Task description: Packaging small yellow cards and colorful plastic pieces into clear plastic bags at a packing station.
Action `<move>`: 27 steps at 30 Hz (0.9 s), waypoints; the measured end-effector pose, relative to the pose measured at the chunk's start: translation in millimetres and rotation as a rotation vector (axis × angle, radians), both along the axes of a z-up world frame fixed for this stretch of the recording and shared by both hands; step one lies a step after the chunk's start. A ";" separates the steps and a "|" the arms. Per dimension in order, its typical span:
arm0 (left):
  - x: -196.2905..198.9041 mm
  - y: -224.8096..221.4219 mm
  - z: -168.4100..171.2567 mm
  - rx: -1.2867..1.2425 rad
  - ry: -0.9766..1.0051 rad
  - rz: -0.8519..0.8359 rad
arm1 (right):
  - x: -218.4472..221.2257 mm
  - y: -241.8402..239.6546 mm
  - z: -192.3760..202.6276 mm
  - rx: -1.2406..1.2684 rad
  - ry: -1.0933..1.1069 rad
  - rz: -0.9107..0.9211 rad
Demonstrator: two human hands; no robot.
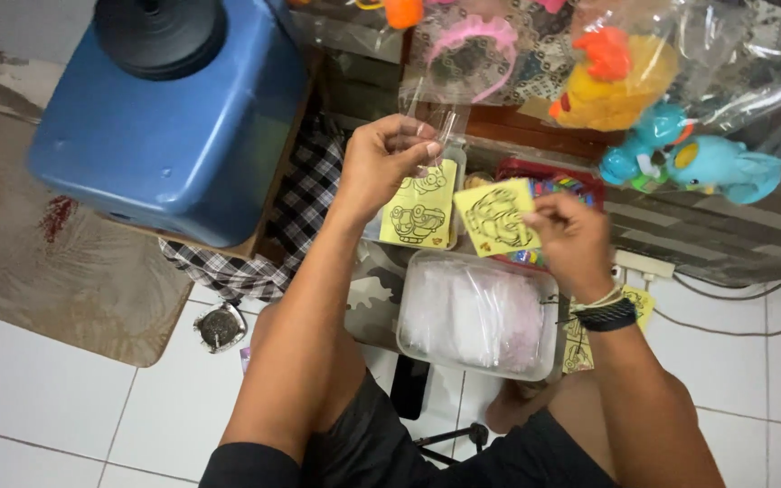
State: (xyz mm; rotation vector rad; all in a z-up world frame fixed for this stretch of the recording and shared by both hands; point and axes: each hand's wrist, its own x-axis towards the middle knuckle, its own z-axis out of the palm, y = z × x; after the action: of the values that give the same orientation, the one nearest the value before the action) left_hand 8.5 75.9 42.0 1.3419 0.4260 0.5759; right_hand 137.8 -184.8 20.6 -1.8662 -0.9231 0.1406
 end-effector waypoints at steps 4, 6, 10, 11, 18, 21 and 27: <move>4.2 -13.4 -2.5 0.005 0.031 0.036 | 20.7 -14.0 4.2 0.040 0.027 -0.052; 8.4 -12.8 -11.0 0.145 -0.007 0.113 | 23.9 -13.8 2.1 0.102 0.111 -0.013; -1.0 -15.2 -3.3 0.341 -0.031 0.223 | 31.9 2.9 -45.5 0.003 -0.168 -0.029; -1.3 -19.1 6.2 0.266 -0.045 0.218 | 33.7 16.5 -54.1 0.047 -0.159 0.035; 0.6 -4.1 -3.4 0.137 -0.025 0.190 | 27.7 116.9 -108.5 -0.381 -0.298 0.173; -1.6 1.4 0.6 0.217 -0.010 0.170 | 17.7 154.4 -95.5 -0.920 -0.264 0.276; 1.6 6.7 -4.0 0.075 0.013 0.119 | -5.4 151.6 -107.6 -0.636 -0.584 0.187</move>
State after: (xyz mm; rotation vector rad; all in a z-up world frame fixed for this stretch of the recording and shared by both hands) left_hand 10.1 82.6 38.0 1.3987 0.5014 0.6879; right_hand 132.4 -33.2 -87.0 -2.4632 -1.5923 -0.0076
